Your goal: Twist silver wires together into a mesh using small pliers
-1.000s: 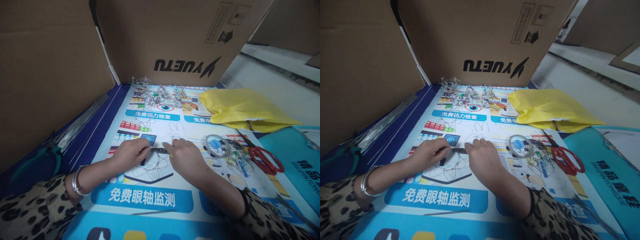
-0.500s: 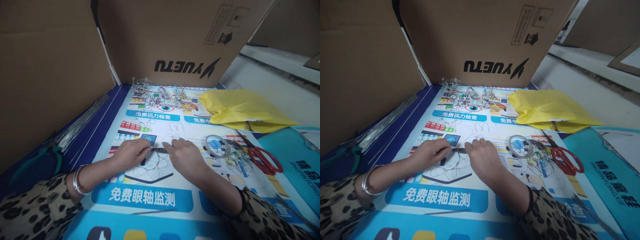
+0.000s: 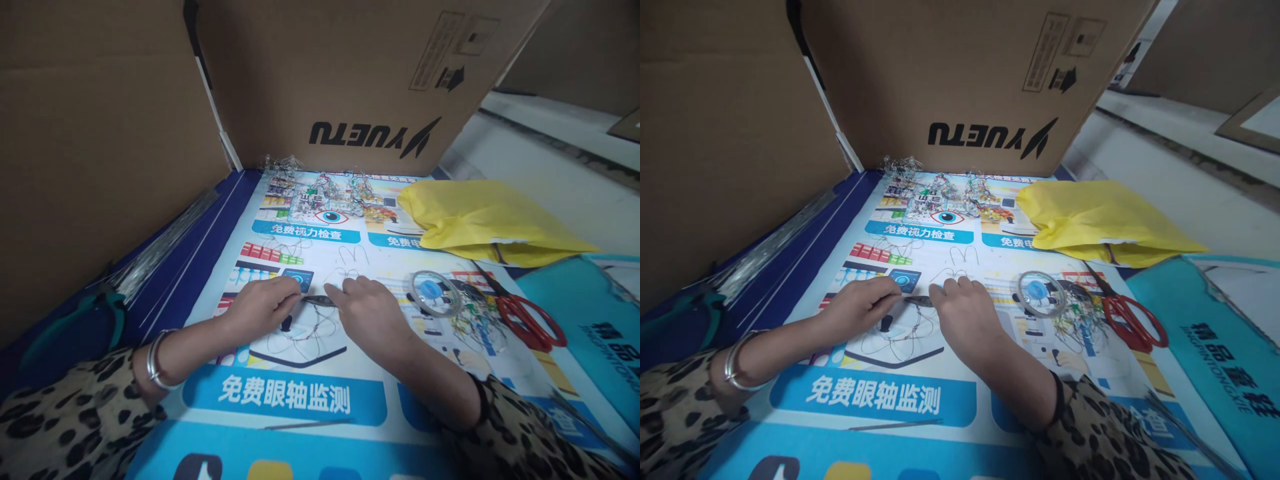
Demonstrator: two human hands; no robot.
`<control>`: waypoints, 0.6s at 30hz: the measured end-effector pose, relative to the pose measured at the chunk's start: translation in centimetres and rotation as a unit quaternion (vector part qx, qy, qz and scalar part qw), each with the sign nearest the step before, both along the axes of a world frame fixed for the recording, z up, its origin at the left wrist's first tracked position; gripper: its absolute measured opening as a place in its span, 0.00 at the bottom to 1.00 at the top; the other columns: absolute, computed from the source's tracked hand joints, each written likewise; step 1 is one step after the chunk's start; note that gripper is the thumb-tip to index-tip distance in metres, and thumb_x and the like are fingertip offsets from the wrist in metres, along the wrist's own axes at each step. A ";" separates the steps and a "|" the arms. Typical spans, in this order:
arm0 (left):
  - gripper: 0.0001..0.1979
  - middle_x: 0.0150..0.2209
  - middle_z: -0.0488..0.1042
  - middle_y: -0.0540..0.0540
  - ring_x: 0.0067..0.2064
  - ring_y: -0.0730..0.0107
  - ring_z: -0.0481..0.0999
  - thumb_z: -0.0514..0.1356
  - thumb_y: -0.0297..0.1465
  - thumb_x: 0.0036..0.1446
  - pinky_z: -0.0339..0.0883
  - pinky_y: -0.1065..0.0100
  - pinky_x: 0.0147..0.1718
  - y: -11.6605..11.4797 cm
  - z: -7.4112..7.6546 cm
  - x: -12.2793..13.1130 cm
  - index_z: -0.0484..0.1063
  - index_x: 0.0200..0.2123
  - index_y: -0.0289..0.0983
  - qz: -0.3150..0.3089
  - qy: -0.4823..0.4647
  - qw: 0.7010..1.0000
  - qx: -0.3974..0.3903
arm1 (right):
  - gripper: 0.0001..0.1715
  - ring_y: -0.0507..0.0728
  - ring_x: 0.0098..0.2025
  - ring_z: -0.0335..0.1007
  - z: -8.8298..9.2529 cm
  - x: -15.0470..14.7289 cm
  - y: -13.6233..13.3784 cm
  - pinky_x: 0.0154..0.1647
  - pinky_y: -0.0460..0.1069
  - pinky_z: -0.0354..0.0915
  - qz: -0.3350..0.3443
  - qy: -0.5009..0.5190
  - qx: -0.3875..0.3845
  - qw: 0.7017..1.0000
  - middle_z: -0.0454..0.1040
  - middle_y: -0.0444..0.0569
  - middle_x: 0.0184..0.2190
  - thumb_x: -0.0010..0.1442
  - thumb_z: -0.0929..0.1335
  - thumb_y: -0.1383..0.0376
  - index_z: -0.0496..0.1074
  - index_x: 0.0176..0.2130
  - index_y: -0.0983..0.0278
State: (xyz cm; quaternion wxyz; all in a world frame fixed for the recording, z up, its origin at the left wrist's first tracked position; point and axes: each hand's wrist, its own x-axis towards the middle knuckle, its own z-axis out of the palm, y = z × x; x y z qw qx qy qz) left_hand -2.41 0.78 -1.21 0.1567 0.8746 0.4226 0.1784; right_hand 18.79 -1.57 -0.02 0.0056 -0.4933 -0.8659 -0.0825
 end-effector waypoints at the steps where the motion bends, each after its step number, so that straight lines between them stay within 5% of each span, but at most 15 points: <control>1: 0.08 0.28 0.70 0.50 0.29 0.73 0.69 0.49 0.29 0.59 0.59 0.72 0.27 0.0 0.0 0.0 0.66 0.30 0.37 0.000 0.000 1.000 -0.001 | 0.21 0.56 0.34 0.60 0.0 0.0 0.0 0.31 0.50 0.48 0.003 -0.001 0.006 1.000 0.70 0.48 0.31 0.57 0.61 0.71 0.66 0.50 0.60; 9: 0.09 0.27 0.69 0.51 0.29 0.73 0.68 0.49 0.30 0.60 0.58 0.72 0.27 0.0 0.1 0.1 0.66 0.29 0.37 0.006 0.000 1.000 -0.017 | 0.17 0.58 0.35 0.59 0.3 -0.3 -0.7 0.31 0.52 0.47 0.034 -0.041 0.075 0.996 0.69 0.51 0.32 0.60 0.58 0.72 0.67 0.47 0.66; 18: 0.08 0.27 0.68 0.51 0.30 0.73 0.68 0.50 0.31 0.60 0.58 0.72 0.28 0.1 -0.1 -0.1 0.65 0.30 0.37 0.012 -0.011 0.999 -0.030 | 0.18 0.56 0.35 0.59 0.0 0.0 0.0 0.32 0.51 0.47 -0.001 0.003 0.016 1.000 0.68 0.48 0.32 0.58 0.61 0.71 0.68 0.47 0.60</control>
